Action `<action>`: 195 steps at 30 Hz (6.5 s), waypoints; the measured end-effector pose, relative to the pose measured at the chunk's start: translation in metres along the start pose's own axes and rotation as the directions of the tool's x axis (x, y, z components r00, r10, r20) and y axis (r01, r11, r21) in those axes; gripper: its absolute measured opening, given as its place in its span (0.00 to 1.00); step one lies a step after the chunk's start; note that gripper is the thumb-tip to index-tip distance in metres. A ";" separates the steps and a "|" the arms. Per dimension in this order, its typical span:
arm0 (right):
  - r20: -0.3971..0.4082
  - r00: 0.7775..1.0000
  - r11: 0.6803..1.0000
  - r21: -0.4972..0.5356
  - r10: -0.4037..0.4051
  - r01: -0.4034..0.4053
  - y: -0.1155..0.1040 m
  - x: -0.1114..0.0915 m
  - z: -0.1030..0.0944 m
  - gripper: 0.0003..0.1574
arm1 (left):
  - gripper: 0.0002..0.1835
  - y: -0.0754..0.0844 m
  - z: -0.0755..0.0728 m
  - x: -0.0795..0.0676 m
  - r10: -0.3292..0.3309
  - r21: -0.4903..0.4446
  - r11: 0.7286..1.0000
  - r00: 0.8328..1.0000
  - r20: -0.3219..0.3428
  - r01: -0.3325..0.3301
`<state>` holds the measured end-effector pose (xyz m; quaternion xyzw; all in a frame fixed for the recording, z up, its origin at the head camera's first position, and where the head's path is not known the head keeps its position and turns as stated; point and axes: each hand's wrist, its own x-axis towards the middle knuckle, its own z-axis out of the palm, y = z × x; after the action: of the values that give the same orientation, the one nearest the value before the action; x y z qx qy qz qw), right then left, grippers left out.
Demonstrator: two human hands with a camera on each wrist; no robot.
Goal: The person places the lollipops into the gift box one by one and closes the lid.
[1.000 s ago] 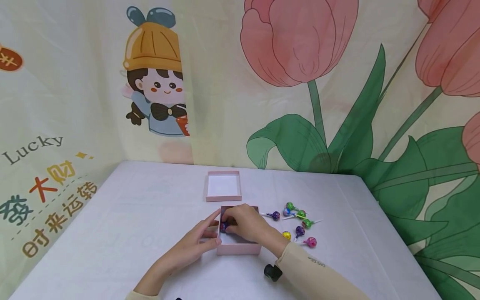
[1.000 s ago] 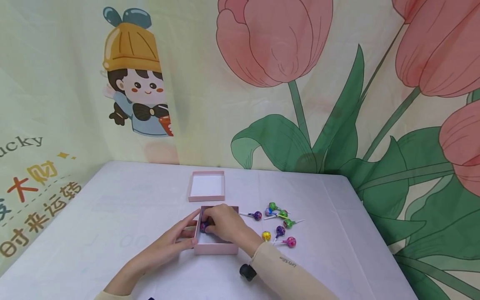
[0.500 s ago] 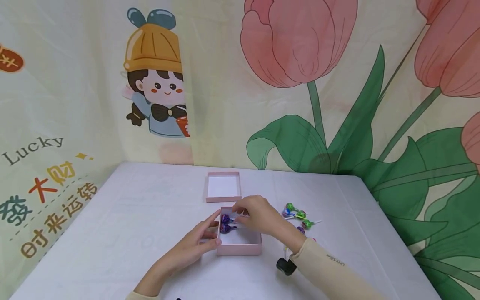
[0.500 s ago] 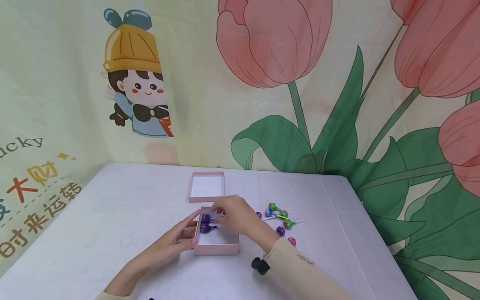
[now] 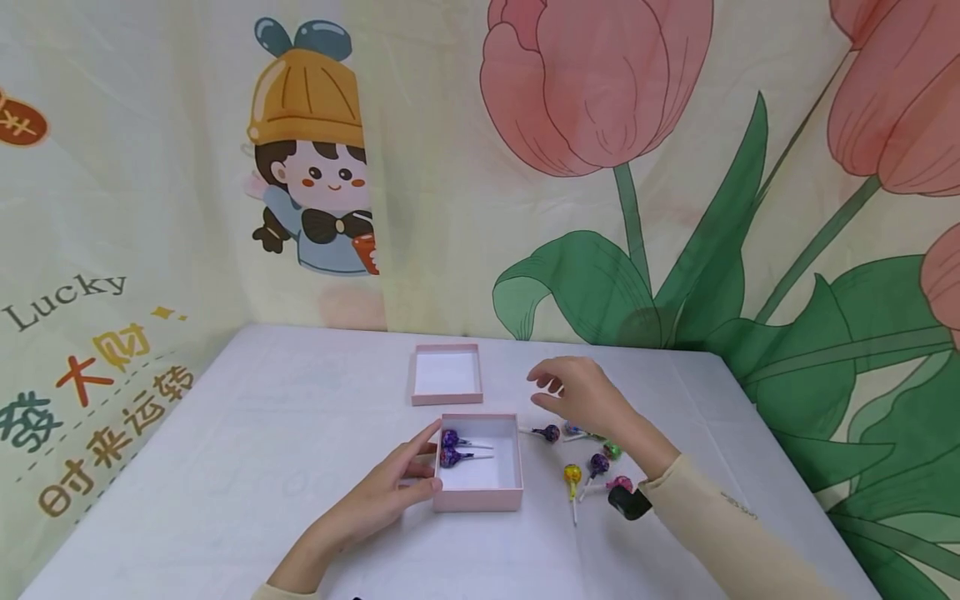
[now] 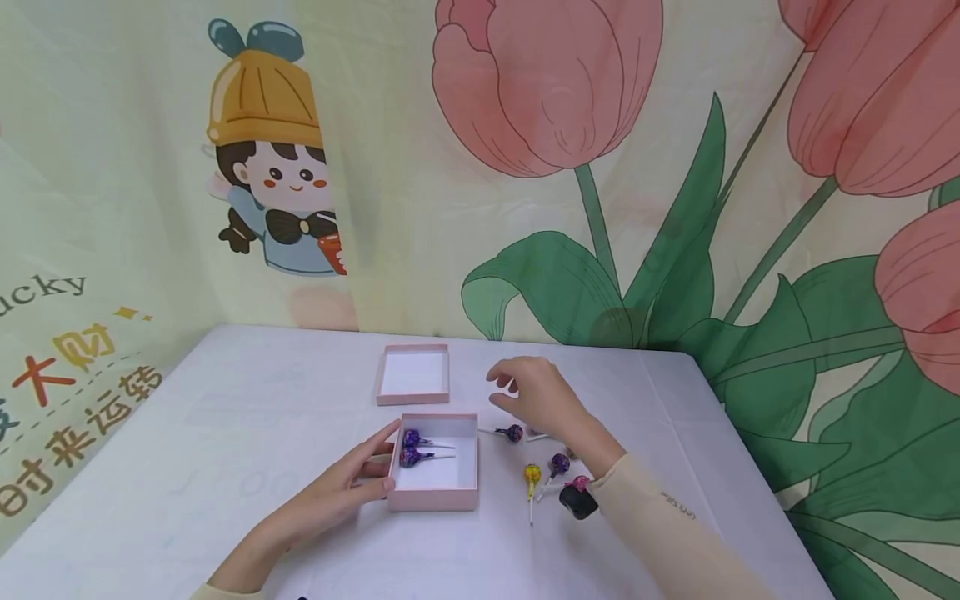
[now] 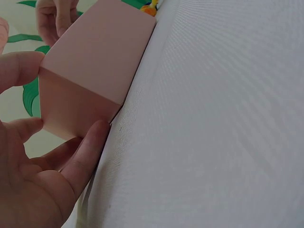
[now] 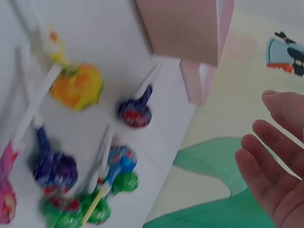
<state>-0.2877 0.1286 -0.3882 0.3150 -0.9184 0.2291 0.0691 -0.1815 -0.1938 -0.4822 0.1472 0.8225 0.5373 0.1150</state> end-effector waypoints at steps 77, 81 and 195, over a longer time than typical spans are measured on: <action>0.071 0.959 0.961 0.012 0.274 -0.276 0.095 -0.027 0.021 0.12 | 0.43 0.005 -0.002 -0.003 -0.009 -0.009 1.000 1.000 -0.001 0.009; 0.041 0.970 0.971 0.019 0.238 -0.239 0.083 -0.022 0.015 0.12 | 0.43 0.004 -0.003 -0.002 -0.014 -0.013 1.000 1.000 -0.003 0.014; 0.133 0.970 0.979 0.024 -0.204 0.202 -0.054 0.010 0.111 0.12 | 0.42 0.002 0.000 -0.001 -0.020 -0.019 1.000 1.000 -0.001 0.020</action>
<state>-0.2605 0.0339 -0.4628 0.4224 -0.8827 0.2040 0.0285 -0.1803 -0.1936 -0.4805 0.1374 0.8189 0.5439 0.1212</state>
